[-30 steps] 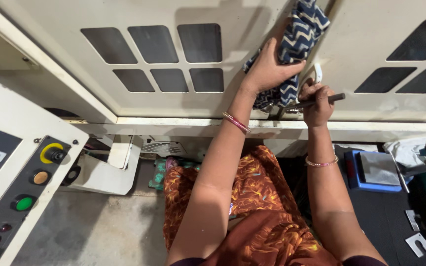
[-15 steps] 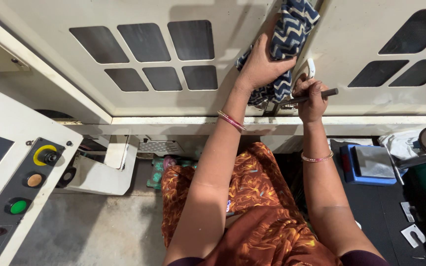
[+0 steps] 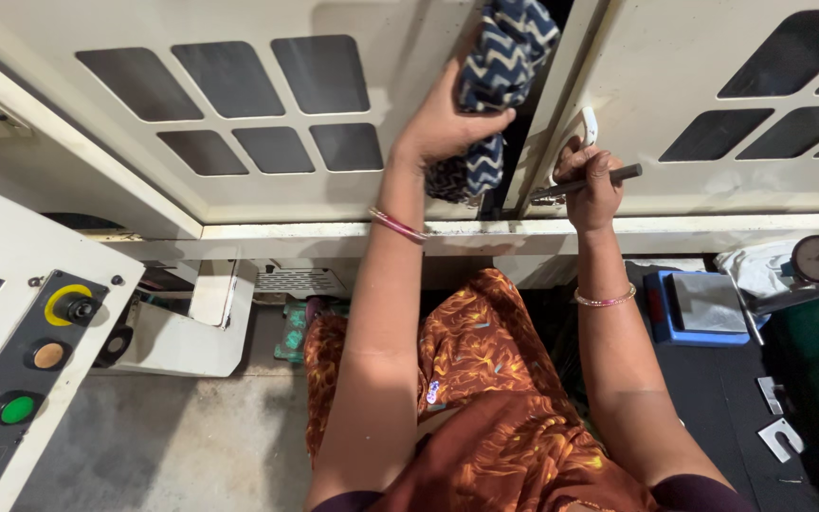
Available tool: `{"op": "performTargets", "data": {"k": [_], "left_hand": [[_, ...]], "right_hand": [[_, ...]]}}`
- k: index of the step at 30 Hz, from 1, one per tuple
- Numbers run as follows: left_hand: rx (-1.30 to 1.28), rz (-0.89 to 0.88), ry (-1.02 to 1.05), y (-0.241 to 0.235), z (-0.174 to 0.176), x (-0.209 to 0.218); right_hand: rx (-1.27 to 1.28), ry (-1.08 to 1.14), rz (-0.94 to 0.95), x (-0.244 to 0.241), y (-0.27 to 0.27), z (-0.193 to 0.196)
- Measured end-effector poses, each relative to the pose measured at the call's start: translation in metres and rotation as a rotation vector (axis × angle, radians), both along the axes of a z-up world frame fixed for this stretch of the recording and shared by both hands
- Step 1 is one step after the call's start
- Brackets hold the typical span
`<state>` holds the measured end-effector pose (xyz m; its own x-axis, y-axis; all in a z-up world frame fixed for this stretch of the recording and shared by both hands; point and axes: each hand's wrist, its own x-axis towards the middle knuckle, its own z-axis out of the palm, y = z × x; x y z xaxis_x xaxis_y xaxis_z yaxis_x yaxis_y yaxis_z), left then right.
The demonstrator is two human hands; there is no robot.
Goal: The person sits on the floor and wipes the exterior of a large industrial machine with a patterned cloth. They open the machine door, reach inside to wipe internal components, then close the door and continue wiping the exterior. The person also picks up and places down a metal tool and a dial gauge during the process.
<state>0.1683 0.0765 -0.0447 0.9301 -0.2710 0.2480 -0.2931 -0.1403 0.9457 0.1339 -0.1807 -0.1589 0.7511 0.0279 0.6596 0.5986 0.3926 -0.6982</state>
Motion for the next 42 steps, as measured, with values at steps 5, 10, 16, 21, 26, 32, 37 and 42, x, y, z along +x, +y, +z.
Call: {"op": "performTargets", "data": {"k": [5, 10, 16, 21, 26, 32, 37, 42], "left_hand": [[0.004, 0.038, -0.039, 0.035, -0.002, -0.002], [-0.071, 0.119, -0.034, 0.075, -0.008, -0.009], [-0.142, 0.178, -0.154, 0.127, -0.007, -0.024], [-0.268, 0.222, -0.203, 0.164, -0.004, -0.038], [-0.262, 0.4, -0.206, 0.202, 0.0, -0.043], [-0.199, 0.629, -0.321, 0.247, 0.007, -0.042], [0.175, 1.037, -0.724, 0.265, 0.019, -0.043], [0.265, 1.192, -0.992, 0.295, 0.042, -0.032]], "right_hand": [[-0.02, -0.021, 0.005, 0.0, 0.0, 0.0], [-0.029, -0.051, -0.018, -0.001, 0.003, 0.004], [-0.012, -0.027, -0.012, -0.002, 0.004, 0.003], [0.012, -0.029, -0.005, 0.001, 0.002, -0.003], [0.018, -0.044, 0.007, 0.006, -0.002, -0.011], [0.067, 0.007, 0.029, 0.01, -0.008, -0.022], [0.079, 0.031, 0.098, 0.011, -0.012, -0.027], [-0.327, -0.093, -0.422, -0.019, 0.01, -0.005]]}}
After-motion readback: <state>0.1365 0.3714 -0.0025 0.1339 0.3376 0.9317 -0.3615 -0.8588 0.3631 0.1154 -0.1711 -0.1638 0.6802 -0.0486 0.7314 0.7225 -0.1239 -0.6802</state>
